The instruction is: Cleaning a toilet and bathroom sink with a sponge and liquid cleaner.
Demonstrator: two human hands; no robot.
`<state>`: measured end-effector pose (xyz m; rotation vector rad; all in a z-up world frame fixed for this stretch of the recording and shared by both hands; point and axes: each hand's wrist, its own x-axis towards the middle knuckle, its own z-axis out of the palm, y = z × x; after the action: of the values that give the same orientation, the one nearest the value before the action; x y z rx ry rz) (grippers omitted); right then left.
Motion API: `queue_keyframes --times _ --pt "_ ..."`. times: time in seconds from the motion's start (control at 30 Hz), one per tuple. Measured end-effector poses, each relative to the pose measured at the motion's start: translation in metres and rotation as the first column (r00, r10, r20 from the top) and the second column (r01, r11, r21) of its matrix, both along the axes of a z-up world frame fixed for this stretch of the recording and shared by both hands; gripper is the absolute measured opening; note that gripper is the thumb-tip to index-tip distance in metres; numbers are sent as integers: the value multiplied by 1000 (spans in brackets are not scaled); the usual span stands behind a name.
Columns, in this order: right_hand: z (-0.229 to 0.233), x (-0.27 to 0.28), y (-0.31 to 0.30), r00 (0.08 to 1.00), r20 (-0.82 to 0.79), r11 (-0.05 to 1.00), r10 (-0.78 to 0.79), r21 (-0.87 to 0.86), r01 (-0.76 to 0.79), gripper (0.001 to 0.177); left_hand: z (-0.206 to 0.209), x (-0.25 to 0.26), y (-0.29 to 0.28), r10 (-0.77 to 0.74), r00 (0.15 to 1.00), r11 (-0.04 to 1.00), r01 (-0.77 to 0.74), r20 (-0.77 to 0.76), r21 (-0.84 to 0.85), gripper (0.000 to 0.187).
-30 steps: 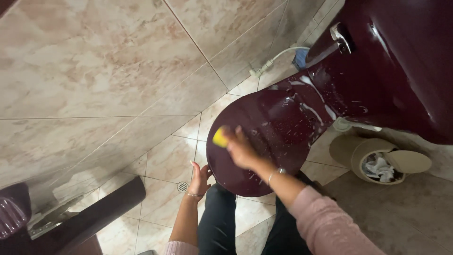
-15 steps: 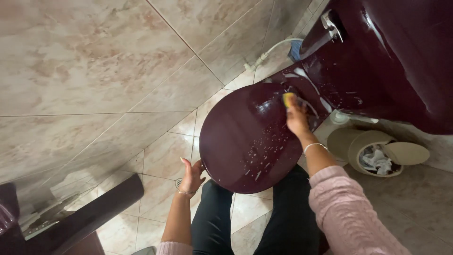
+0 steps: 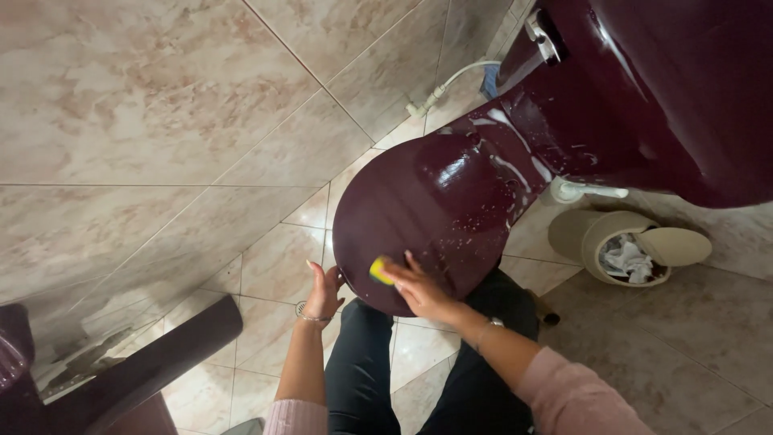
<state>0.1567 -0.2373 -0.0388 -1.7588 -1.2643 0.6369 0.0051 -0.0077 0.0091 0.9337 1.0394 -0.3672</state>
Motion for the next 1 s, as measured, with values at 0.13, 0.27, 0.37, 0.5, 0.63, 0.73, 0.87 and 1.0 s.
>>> queue_keyframes --times 0.13,0.27,0.37,0.5,0.63,0.73,0.87,1.0 --pt "0 40 -4 678 -691 939 -251 -3 345 52 6 3 5 20 999 1000 -19 49 -15 128" --pt "-44 122 -17 417 -741 791 -527 -246 561 39 11 5 6 -15 997 1000 14 74 9 128" --pt "-28 144 -18 750 197 757 -632 -54 651 27 14 3 4 -10 999 1000 10 45 5 127" --pt "-2 141 -14 745 318 745 -587 -151 650 24 6 0 4 -17 999 1000 16 39 18 126" --pt "41 136 6 732 520 702 -440 -309 642 40 0 -2 6 -32 999 999 31 28 40 126" --pt "-5 137 -4 797 443 704 -410 -402 586 56 -3 -4 4 -47 998 998 45 35 40 126" --pt "-61 173 -37 642 211 589 -737 -263 764 46 -6 -3 7 -60 997 997 58 53 42 124" --pt "-84 224 -50 438 278 427 -855 -102 898 59 4 -2 7 -61 997 997 60 47 39 123"
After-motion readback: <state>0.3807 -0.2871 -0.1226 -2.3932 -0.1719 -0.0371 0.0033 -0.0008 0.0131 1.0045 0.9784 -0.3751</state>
